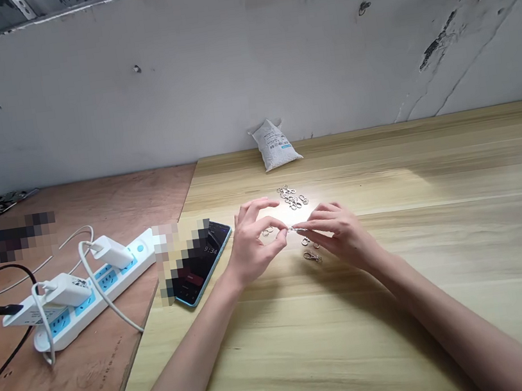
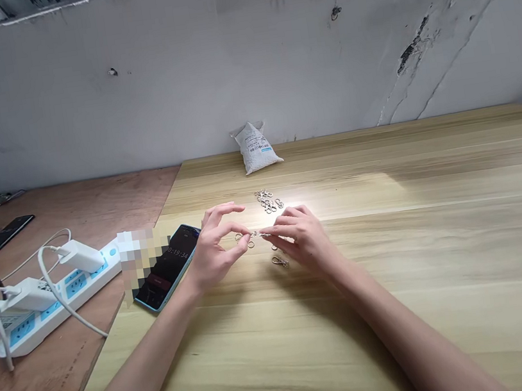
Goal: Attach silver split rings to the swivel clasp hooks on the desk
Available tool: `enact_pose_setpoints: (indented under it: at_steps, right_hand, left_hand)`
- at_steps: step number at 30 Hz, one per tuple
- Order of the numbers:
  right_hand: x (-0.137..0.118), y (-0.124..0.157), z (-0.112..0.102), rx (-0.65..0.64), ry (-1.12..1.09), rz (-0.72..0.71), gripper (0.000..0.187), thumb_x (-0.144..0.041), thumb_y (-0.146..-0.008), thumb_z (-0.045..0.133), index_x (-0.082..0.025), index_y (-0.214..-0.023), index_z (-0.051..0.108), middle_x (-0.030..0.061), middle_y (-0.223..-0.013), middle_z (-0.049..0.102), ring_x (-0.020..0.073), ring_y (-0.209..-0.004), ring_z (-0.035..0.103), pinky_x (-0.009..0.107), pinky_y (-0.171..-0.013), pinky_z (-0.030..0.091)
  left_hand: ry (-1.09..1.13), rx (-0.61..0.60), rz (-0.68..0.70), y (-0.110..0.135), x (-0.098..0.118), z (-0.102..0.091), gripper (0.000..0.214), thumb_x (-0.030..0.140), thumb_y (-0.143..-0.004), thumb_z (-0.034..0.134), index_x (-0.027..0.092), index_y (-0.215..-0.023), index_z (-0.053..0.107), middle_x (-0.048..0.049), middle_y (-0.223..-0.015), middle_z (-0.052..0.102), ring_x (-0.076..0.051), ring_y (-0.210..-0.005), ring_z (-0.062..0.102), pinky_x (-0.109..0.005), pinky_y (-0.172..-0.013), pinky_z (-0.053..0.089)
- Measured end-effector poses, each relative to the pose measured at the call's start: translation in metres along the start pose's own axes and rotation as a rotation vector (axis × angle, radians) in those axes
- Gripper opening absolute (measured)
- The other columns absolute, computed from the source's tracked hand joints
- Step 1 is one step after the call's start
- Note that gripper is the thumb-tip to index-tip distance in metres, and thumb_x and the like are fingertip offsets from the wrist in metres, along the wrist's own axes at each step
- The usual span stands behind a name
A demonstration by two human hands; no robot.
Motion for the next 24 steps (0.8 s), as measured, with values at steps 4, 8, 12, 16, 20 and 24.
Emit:
enact_pose_setpoints:
  at_steps: [4, 8, 12, 16, 20, 24]
  right_hand:
    - [-0.005, 0.001, -0.006, -0.003, 0.107, -0.057, 0.024, -0.027, -0.098, 0.051, -0.027, -0.107, 0.073, 0.0019, -0.072, 0.069, 0.0168, -0.069, 0.053, 0.033, -0.072, 0.036]
    - [-0.011, 0.001, -0.006, -0.019, 0.166, -0.085, 0.027, -0.027, -0.099, 0.047, -0.028, -0.112, 0.071, 0.0021, -0.076, 0.069, 0.0163, -0.070, 0.053, 0.033, -0.075, 0.036]
    - [-0.014, 0.001, -0.001, -0.052, 0.263, -0.098, 0.028, -0.026, -0.100, 0.045, -0.028, -0.111, 0.071, 0.0018, -0.073, 0.067, 0.0163, -0.068, 0.050, 0.032, -0.077, 0.034]
    - [-0.022, 0.002, 0.003, -0.065, 0.387, -0.141, 0.030, -0.023, -0.100, 0.043, -0.028, -0.111, 0.070, 0.0009, -0.065, 0.064, 0.0166, -0.065, 0.046, 0.033, -0.079, 0.033]
    - [-0.028, 0.002, 0.001, -0.037, 0.443, -0.156, 0.031, -0.019, -0.099, 0.043, -0.028, -0.113, 0.069, 0.0006, -0.065, 0.063, 0.0168, -0.065, 0.046, 0.034, -0.082, 0.034]
    - [-0.030, 0.003, 0.003, -0.040, 0.433, -0.152, 0.030, -0.017, -0.098, 0.045, -0.028, -0.112, 0.069, 0.0022, -0.075, 0.067, 0.0165, -0.069, 0.050, 0.034, -0.084, 0.034]
  left_hand:
    - [0.012, -0.022, -0.021, 0.000, -0.004, 0.001, 0.008, 0.017, -0.084, 0.066, 0.024, -0.079, 0.067, -0.0008, -0.124, 0.062, -0.023, -0.125, 0.049, -0.044, -0.105, 0.037]
    - [0.007, -0.066, -0.047, 0.001, -0.006, 0.005, 0.009, 0.016, -0.083, 0.065, 0.023, -0.078, 0.067, -0.0026, -0.127, 0.061, -0.025, -0.127, 0.047, -0.047, -0.105, 0.037]
    - [-0.014, -0.118, -0.080, 0.002, -0.011, 0.011, 0.009, 0.016, -0.082, 0.067, 0.022, -0.075, 0.066, -0.0023, -0.127, 0.061, -0.025, -0.123, 0.050, -0.048, -0.105, 0.037]
    - [0.004, -0.129, -0.093, 0.003, -0.015, 0.014, 0.010, 0.016, -0.083, 0.066, 0.021, -0.075, 0.065, -0.0026, -0.126, 0.061, -0.024, -0.124, 0.049, -0.048, -0.106, 0.037]
    - [0.050, -0.131, -0.102, 0.003, -0.017, 0.014, 0.010, 0.016, -0.085, 0.065, 0.021, -0.076, 0.066, -0.0035, -0.126, 0.060, -0.024, -0.125, 0.048, -0.047, -0.106, 0.038]
    - [0.039, -0.127, -0.104, 0.003, -0.018, 0.014, 0.009, 0.017, -0.085, 0.064, 0.021, -0.076, 0.065, -0.0047, -0.125, 0.060, -0.025, -0.125, 0.049, -0.048, -0.105, 0.039]
Point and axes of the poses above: each hand's wrist, its own y-axis away from the middle knuckle, its own z-axis out of the palm, x = y × z, the point moved 10 cm from there along -y, towards the middle knuckle
